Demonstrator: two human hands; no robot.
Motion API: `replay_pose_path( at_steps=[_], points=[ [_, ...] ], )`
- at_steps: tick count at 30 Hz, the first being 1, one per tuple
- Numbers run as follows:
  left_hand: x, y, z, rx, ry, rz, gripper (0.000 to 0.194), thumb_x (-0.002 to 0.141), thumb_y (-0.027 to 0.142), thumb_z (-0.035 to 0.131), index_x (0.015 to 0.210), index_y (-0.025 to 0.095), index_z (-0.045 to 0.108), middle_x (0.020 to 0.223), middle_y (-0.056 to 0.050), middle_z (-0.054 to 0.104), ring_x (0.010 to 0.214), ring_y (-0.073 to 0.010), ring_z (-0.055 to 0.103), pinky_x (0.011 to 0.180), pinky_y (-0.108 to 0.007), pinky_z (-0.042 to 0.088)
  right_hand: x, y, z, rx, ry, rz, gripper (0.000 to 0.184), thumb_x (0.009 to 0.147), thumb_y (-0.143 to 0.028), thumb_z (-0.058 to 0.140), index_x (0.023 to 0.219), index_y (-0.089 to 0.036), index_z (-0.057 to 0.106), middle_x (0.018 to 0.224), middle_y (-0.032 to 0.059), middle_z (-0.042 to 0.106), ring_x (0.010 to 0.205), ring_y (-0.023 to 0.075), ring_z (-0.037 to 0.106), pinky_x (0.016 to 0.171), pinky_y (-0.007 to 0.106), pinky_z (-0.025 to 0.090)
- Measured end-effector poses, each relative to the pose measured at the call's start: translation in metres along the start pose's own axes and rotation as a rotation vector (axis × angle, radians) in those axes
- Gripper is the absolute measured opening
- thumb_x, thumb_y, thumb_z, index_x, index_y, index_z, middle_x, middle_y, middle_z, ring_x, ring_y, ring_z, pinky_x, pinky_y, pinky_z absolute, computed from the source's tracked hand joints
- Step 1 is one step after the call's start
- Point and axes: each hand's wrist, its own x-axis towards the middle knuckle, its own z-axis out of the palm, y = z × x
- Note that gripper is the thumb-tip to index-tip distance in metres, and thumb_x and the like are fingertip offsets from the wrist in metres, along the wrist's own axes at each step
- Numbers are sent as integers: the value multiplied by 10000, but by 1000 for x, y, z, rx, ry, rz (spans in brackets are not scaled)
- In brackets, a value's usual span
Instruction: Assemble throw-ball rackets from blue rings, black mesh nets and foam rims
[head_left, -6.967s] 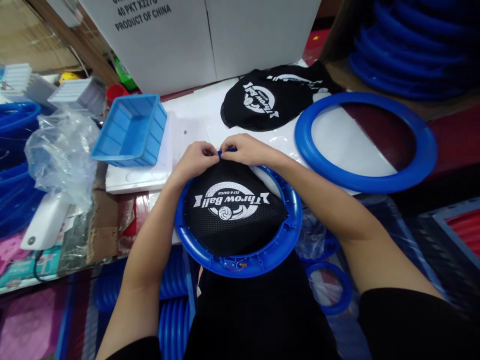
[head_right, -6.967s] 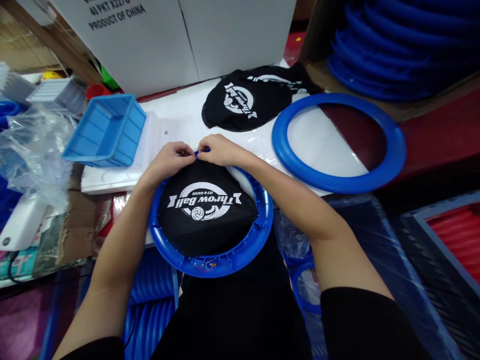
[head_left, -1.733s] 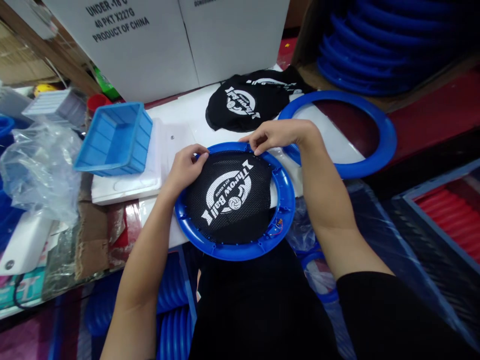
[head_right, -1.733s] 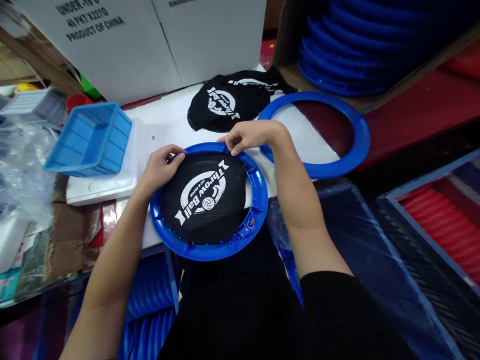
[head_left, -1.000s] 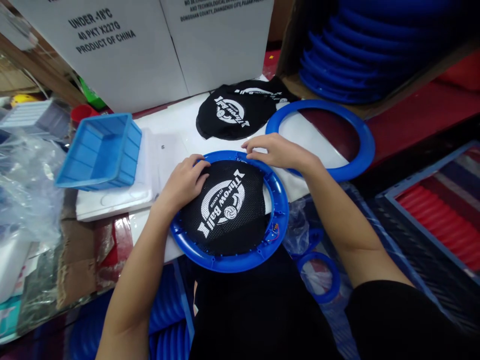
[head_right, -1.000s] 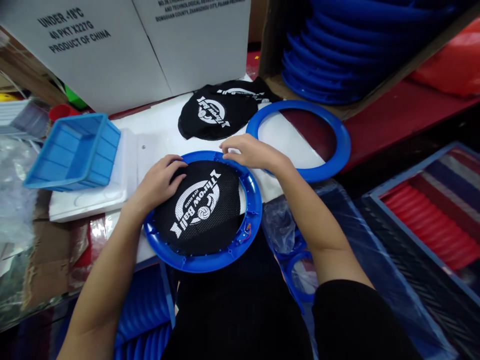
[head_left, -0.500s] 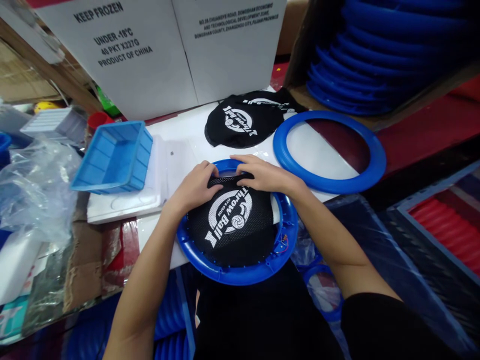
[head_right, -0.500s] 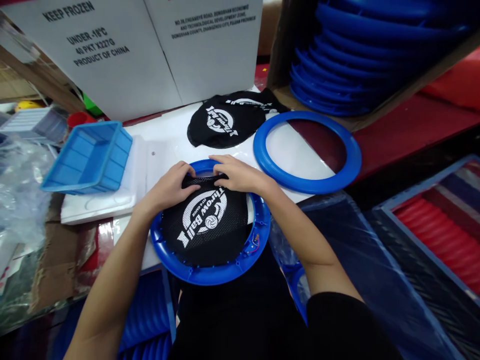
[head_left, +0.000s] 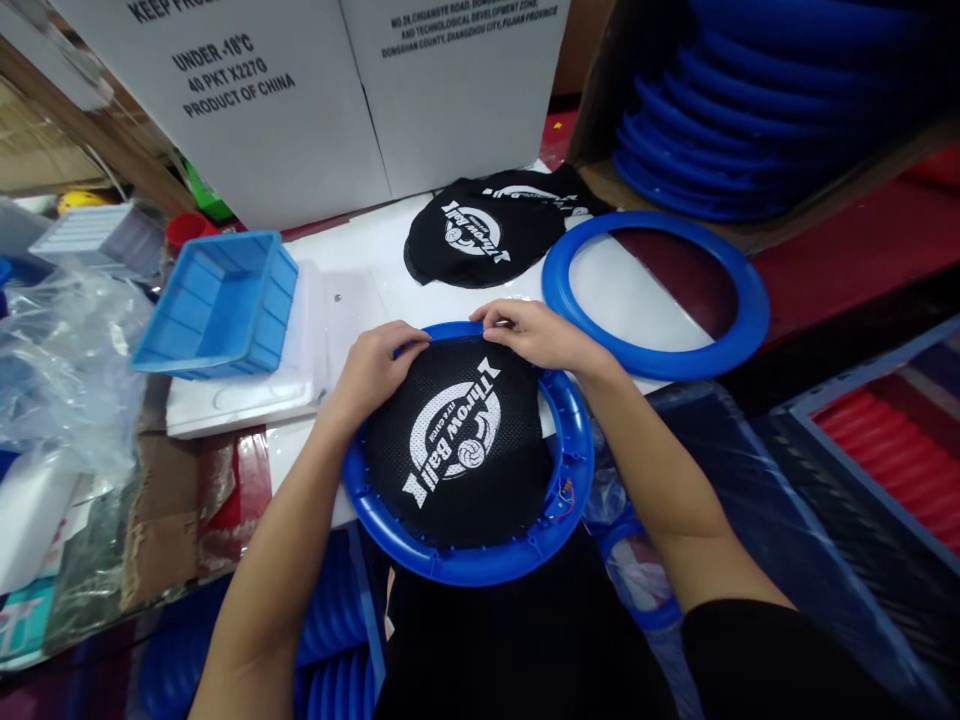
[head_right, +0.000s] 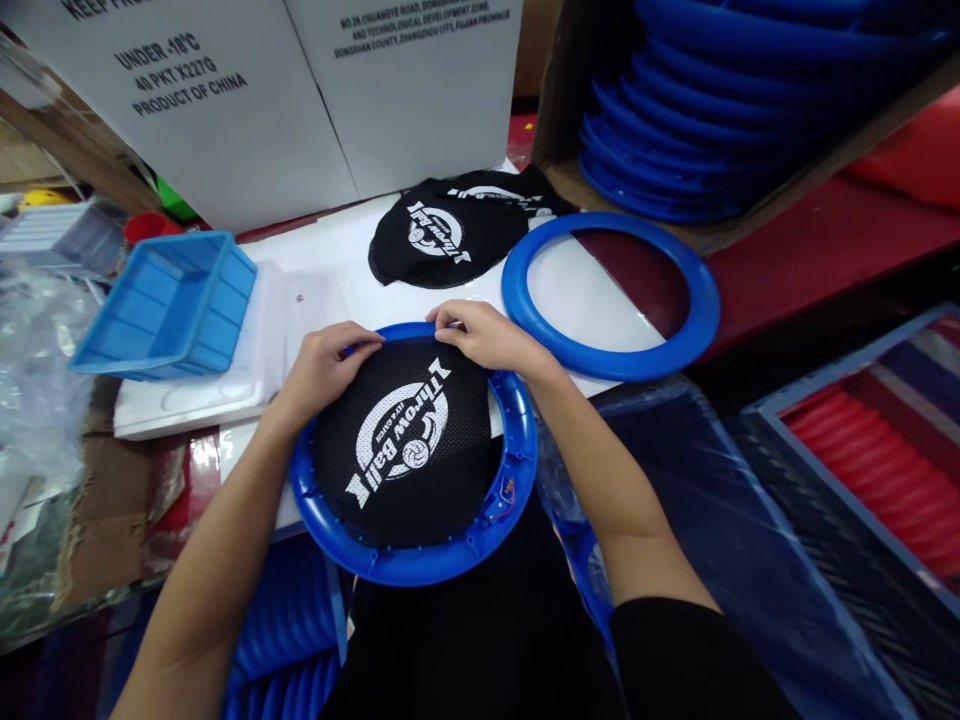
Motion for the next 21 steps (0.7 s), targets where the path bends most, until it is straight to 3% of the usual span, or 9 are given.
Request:
replay_pose_path(
  at_steps=[6,13,17,21],
  points=[
    [5,-3,7,-47,101,-109,127,971,255,665,968,235,790,1007,-50,819,877,-195,725,859,-356,593,1,5,-1,4,-14,-3,93,935,-277,613,851,-239,623,1327,103,745,1223,285,682,1070,500,565],
    [14,-4,4,-128,62,-254,113,900,250,726,943,244,831,971,-42,837,822,-202,725,882,-390,604,4,10,0,-68,2,-40,109,928,-229,623,820,-242,611,1298,89,745,1235,273,672,1092,467,545],
    [19,-3,-2,-254,7,-343,106,840,263,767,897,216,843,915,-47,836,813,-207,742,839,-367,611,4,11,-1,-114,4,-82,77,920,-237,636,844,-243,638,1249,94,755,1187,278,685,1095,477,536],
    [20,-1,-1,-288,27,-371,91,814,251,792,872,204,845,879,-46,832,798,-201,747,803,-342,610,5,11,-2,-129,6,-98,61,911,-249,641,852,-245,657,1218,87,761,1148,277,689,1070,477,546]
  ],
)
